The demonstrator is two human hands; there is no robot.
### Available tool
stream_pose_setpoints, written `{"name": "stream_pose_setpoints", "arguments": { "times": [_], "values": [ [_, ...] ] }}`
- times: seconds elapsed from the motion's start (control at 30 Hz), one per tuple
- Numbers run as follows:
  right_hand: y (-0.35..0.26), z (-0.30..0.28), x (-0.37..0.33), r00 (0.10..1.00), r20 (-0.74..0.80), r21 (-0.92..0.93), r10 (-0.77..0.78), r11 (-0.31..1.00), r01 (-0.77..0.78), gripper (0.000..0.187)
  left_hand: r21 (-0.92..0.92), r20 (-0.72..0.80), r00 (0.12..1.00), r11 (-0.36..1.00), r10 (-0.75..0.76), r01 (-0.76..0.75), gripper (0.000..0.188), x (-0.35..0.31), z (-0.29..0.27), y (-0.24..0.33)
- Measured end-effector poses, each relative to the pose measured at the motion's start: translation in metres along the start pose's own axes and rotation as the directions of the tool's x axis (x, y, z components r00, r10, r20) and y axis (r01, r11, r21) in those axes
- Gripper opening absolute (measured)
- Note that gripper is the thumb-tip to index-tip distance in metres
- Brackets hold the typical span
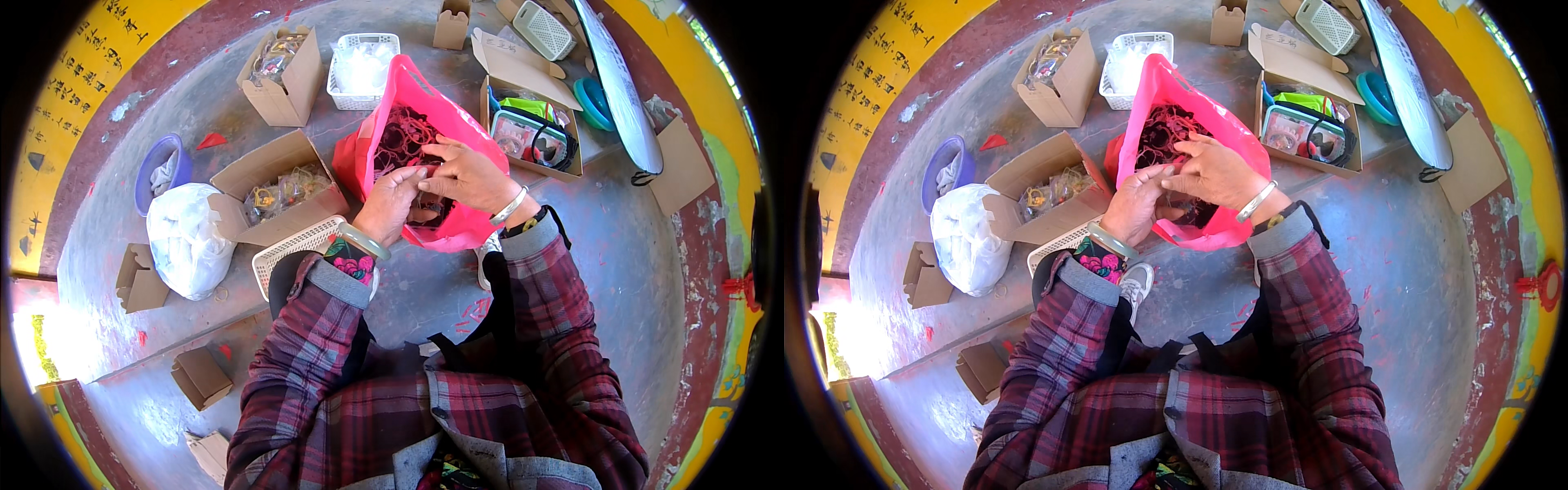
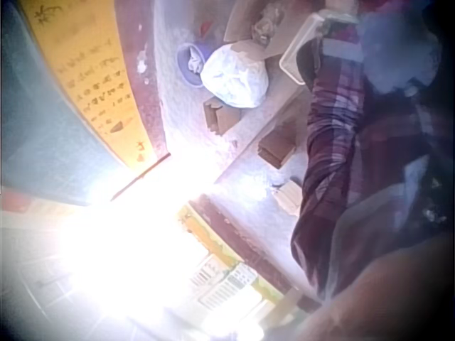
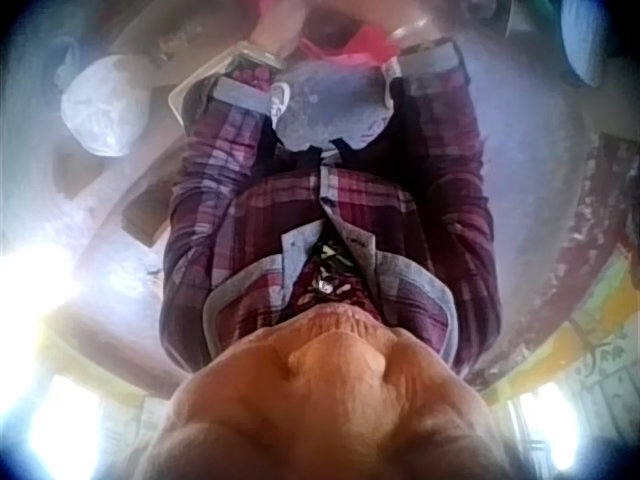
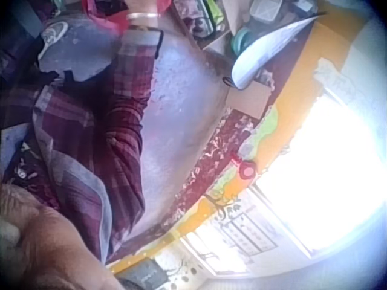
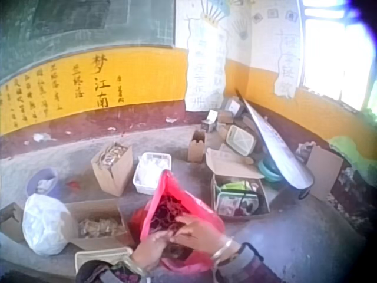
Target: The person sits on the floor and sorts through a pile of tangled elastic bands in a pink plastic bag. They pick out individual bands, untangle them, and place them into a white plastic basket. The person continues this process, occasionally picking up a small plastic bag to place the sorted bands inside.
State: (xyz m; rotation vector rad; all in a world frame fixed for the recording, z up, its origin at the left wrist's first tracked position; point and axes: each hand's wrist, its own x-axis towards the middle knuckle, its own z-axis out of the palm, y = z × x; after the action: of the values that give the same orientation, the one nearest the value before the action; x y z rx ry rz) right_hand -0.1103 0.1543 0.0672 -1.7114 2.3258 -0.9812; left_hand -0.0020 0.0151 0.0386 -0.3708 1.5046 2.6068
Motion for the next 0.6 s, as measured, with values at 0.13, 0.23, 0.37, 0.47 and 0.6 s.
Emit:
{"name": "stream_pose_setpoints", "arguments": {
  "times": [0.13,0.23,0.37,0.47,0.6],
  "values": [
    [-0.01,-0.012,0.004,0.954,-0.075,0.367,0.291,0.897,-0.245,0.022,-0.035,-0.047,0.999,0.999,0.019,-0.021,0.027,0.0,-0.006,0.004],
    [-0.004,-0.013,0.003,0.888,-0.003,0.558,0.461,0.737,-0.381,0.028,-0.129,-0.086,0.993,0.988,0.075,-0.086,0.03,0.001,-0.006,0.004],
    [-0.004,-0.002,0.004,0.895,0.099,0.678,0.436,0.629,-0.381,0.024,-0.172,-0.089,0.993,0.981,0.079,-0.093,0.032,0.0,-0.007,0.006],
    [-0.01,0.0,0.006,0.889,0.106,0.692,0.446,0.609,-0.388,0.021,-0.165,-0.043,0.997,0.984,0.064,-0.071,0.032,-0.001,-0.007,0.006],
    [0.004,0.01,0.003,0.852,0.051,0.623,0.52,0.65,-0.435,0.019,-0.2,0.0,0.998,0.978,0.066,-0.064,0.032,-0.001,-0.003,0.009]
  ]
}}
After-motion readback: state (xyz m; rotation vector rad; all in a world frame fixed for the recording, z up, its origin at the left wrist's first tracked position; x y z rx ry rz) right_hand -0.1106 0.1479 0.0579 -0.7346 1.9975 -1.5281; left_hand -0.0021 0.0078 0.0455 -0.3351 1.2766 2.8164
